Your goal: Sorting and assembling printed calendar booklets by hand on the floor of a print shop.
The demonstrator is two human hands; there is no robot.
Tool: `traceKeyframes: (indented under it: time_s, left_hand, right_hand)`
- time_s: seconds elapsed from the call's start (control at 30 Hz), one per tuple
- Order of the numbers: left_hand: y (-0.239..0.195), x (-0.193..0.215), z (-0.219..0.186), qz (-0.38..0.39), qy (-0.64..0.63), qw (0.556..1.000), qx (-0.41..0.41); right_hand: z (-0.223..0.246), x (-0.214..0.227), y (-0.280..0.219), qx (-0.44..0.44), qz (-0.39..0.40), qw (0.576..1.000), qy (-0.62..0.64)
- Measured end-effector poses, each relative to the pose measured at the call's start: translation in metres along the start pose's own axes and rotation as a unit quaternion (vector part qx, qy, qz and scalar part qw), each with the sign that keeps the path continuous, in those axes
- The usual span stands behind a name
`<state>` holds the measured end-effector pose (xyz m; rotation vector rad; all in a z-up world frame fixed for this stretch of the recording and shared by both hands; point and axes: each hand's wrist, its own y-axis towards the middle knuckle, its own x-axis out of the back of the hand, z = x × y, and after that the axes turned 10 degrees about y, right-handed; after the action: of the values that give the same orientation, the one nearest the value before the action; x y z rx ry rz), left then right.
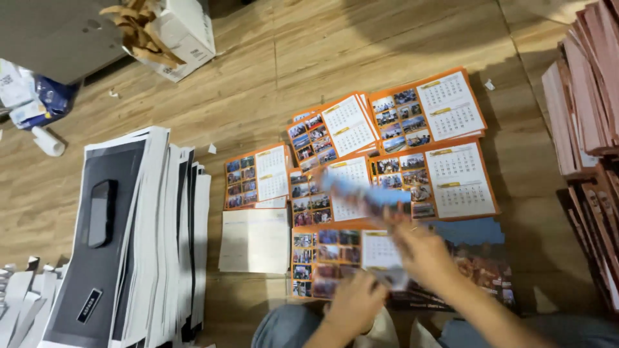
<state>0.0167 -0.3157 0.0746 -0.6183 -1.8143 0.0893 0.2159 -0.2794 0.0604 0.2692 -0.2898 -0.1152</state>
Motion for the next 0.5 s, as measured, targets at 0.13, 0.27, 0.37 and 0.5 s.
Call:
traceKeyframes:
  time_s: [0.13,0.27,0.37,0.5]
  left_hand:
    - [-0.01,-0.006,0.014,-0.084,0.183,0.942,-0.269]
    - [-0.013,0.0,0.07,-0.146,0.126,0.964,-0.181]
    - [-0.022,0.015,0.078,-0.209,0.15,0.959,-0.122]
    - [-0.029,-0.001,0.075,-0.167,0.191,0.965,-0.072]
  right_hand:
    - [0.007,-0.019,-0.021,-0.049,0.326,0.918,-0.22]
    - [0.005,-0.032,-0.021,-0.109,0.404,0.861,-0.288]
    - [0.029,-0.034,-0.026,-0.134,0.413,0.852,-0.293]
    - [0.043,-0.045,-0.043,-0.08,0.369,0.876,-0.301]
